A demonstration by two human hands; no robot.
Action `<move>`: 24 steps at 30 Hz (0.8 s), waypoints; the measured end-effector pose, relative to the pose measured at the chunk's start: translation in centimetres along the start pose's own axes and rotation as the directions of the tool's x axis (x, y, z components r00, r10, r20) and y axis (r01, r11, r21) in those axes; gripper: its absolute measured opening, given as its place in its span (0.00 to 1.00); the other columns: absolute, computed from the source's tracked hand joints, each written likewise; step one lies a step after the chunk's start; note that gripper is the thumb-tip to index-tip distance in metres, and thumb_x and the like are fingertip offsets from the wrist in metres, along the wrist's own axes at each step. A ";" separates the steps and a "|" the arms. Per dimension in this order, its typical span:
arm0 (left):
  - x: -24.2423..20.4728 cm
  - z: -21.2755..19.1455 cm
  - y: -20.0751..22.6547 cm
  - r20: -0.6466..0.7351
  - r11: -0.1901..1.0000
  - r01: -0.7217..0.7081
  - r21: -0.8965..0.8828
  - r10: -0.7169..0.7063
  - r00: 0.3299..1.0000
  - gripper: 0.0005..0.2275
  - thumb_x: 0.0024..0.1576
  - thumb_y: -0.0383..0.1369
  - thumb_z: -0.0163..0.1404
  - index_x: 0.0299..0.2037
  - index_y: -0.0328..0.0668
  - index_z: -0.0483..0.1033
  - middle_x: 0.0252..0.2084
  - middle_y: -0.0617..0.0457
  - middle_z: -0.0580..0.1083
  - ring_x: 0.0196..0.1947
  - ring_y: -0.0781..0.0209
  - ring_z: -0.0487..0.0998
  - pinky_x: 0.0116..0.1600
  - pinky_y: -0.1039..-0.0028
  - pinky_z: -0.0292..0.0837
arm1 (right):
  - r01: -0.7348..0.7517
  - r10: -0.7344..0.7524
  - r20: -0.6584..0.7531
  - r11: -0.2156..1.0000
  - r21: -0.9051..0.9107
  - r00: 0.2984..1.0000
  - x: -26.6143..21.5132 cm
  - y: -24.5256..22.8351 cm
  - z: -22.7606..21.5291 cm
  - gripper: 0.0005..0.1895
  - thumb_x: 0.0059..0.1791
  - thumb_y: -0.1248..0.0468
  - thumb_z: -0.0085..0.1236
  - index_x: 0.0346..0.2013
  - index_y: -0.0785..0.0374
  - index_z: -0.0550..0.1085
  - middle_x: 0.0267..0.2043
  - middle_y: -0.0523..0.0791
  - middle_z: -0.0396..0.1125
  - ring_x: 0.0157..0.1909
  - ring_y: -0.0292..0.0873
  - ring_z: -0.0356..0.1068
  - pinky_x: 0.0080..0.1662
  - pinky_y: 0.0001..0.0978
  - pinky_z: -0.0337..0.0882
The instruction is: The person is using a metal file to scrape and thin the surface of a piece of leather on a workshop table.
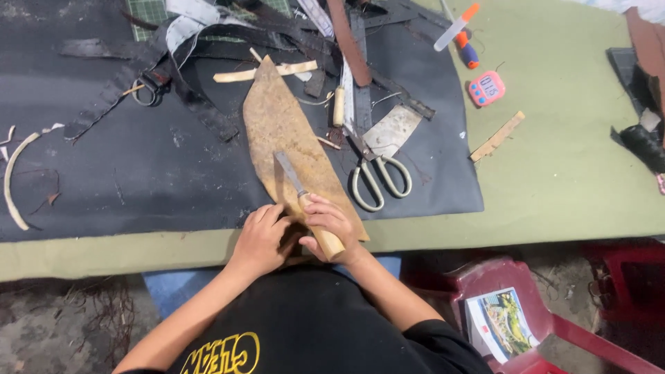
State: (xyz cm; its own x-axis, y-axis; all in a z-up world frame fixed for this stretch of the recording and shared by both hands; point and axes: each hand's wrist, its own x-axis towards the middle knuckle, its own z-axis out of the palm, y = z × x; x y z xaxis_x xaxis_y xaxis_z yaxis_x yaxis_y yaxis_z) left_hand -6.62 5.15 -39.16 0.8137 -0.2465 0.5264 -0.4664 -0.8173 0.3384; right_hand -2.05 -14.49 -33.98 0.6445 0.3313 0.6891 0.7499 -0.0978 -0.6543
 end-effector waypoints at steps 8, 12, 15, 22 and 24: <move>1.3 -0.3 0.7 -0.018 0.999 0.053 -0.004 -0.053 0.998 0.13 0.51 0.45 0.59 0.41 0.53 0.78 0.44 0.54 0.73 0.50 0.51 0.77 0.46 0.63 0.73 | -0.010 0.011 -0.043 1.000 0.021 0.999 3.1 1.1 0.3 0.19 0.45 0.52 0.70 0.35 0.66 0.79 0.45 0.53 0.76 0.55 0.64 0.74 0.56 0.54 0.75; 1.3 -0.7 0.8 -0.040 0.994 0.061 0.086 -0.057 0.998 0.14 0.49 0.45 0.59 0.43 0.54 0.78 0.49 0.52 0.73 0.55 0.49 0.75 0.48 0.62 0.72 | -0.019 0.019 -0.050 1.000 0.008 0.999 3.3 -0.2 0.0 0.19 0.45 0.51 0.70 0.35 0.64 0.79 0.45 0.52 0.76 0.55 0.63 0.74 0.56 0.52 0.75; 1.0 -0.3 0.7 -0.004 0.987 0.083 0.135 -0.083 0.997 0.17 0.47 0.45 0.60 0.45 0.52 0.80 0.55 0.48 0.73 0.60 0.47 0.73 0.52 0.60 0.71 | -0.056 0.056 -0.044 0.998 0.001 0.997 2.8 -2.1 -0.7 0.16 0.44 0.53 0.70 0.34 0.63 0.80 0.44 0.51 0.77 0.54 0.62 0.75 0.55 0.51 0.76; 2.2 -2.2 2.0 0.143 0.984 0.159 0.087 -0.170 0.975 0.21 0.53 0.46 0.56 0.54 0.49 0.78 0.61 0.42 0.72 0.69 0.39 0.65 0.65 0.46 0.61 | -0.009 0.008 -0.057 1.000 -0.001 0.998 4.3 0.1 0.7 0.11 0.46 0.63 0.65 0.41 0.63 0.81 0.52 0.55 0.76 0.58 0.62 0.72 0.56 0.50 0.74; 2.1 -1.5 1.9 0.128 0.982 0.161 0.101 -0.173 0.976 0.22 0.52 0.47 0.55 0.54 0.49 0.78 0.62 0.43 0.71 0.70 0.40 0.65 0.66 0.47 0.61 | -0.018 0.017 -0.024 0.999 -0.033 1.000 6.3 0.2 1.1 0.11 0.45 0.64 0.65 0.40 0.63 0.80 0.51 0.54 0.76 0.58 0.62 0.72 0.54 0.51 0.75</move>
State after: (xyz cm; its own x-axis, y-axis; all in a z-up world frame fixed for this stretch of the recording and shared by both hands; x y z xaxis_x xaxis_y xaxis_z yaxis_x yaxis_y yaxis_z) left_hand -6.32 3.90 -36.29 0.9200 -0.1659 0.3552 -0.2919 -0.8946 0.3382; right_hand 2.00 -11.36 -30.12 0.6604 0.3074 0.6851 0.7429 -0.1348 -0.6557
